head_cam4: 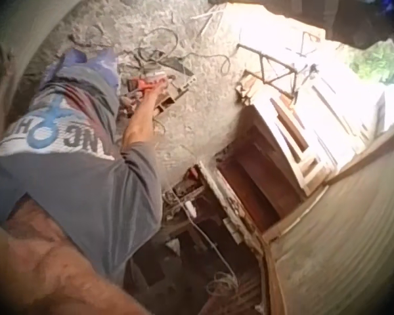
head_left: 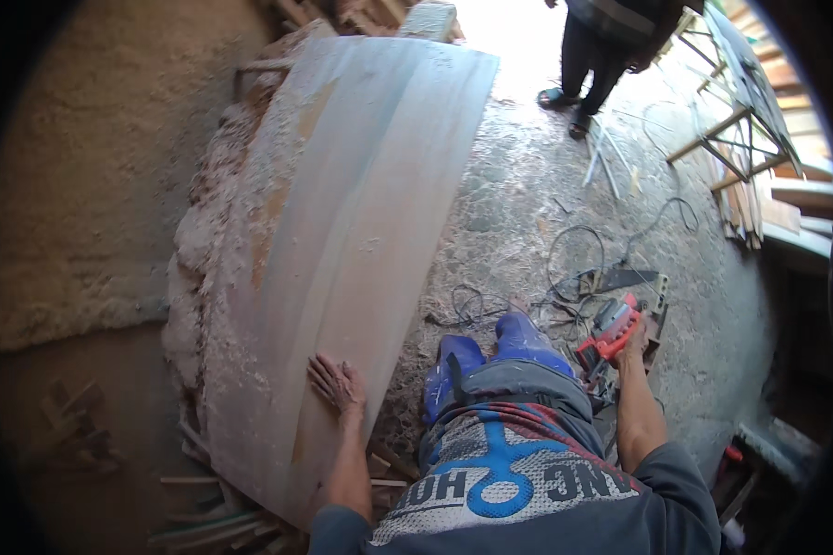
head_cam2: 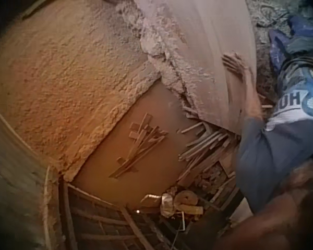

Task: The person uses a power planer to smooth a wooden board on a workbench and then uses a hand tool on a smaller piece of wood.

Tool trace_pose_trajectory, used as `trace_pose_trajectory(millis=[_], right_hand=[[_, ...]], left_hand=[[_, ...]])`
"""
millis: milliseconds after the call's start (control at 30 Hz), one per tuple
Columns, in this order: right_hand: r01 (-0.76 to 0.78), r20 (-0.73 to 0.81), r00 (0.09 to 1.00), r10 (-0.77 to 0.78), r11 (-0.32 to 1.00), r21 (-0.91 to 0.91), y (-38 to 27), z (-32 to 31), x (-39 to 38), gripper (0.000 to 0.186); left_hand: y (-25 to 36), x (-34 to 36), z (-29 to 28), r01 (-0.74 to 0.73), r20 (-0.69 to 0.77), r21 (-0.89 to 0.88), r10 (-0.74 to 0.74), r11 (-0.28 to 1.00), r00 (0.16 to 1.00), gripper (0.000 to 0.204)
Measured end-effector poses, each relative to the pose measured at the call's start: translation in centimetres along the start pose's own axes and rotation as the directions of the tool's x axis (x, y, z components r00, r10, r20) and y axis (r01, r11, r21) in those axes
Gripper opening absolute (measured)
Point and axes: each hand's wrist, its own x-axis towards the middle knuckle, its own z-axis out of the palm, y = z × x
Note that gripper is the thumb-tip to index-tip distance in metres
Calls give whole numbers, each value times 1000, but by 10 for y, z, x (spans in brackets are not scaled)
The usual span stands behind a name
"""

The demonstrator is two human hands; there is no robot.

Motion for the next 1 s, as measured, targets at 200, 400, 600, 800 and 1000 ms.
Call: trace_pose_trajectory(millis=[200, 400, 600, 800, 1000], right_hand=[[94, -94, 992, -81, 984, 151, -7, -6, -44, 49], [117, -272, 961, -44, 959, 258, 51, -82, -99, 40], [4, -468, 867, 168, 939, 344, 149, -169, -160, 29], [-18, -662, 680, 314, 910, 413, 226, -222, -205, 27], [-103, -656, 640, 400, 891, 443, 242, -241, -214, 26]], left_hand=[[91, 95, -4, -289, -8, 80, 290, 954, 957, 79], [162, 162, -5, -436, -24, 184, 447, 881, 894, 76], [183, 176, -1, -495, -107, 175, 516, 851, 850, 74], [186, 175, -5, -476, -72, 168, 493, 863, 867, 74], [188, 169, -4, -494, -62, 109, 502, 862, 862, 74]])
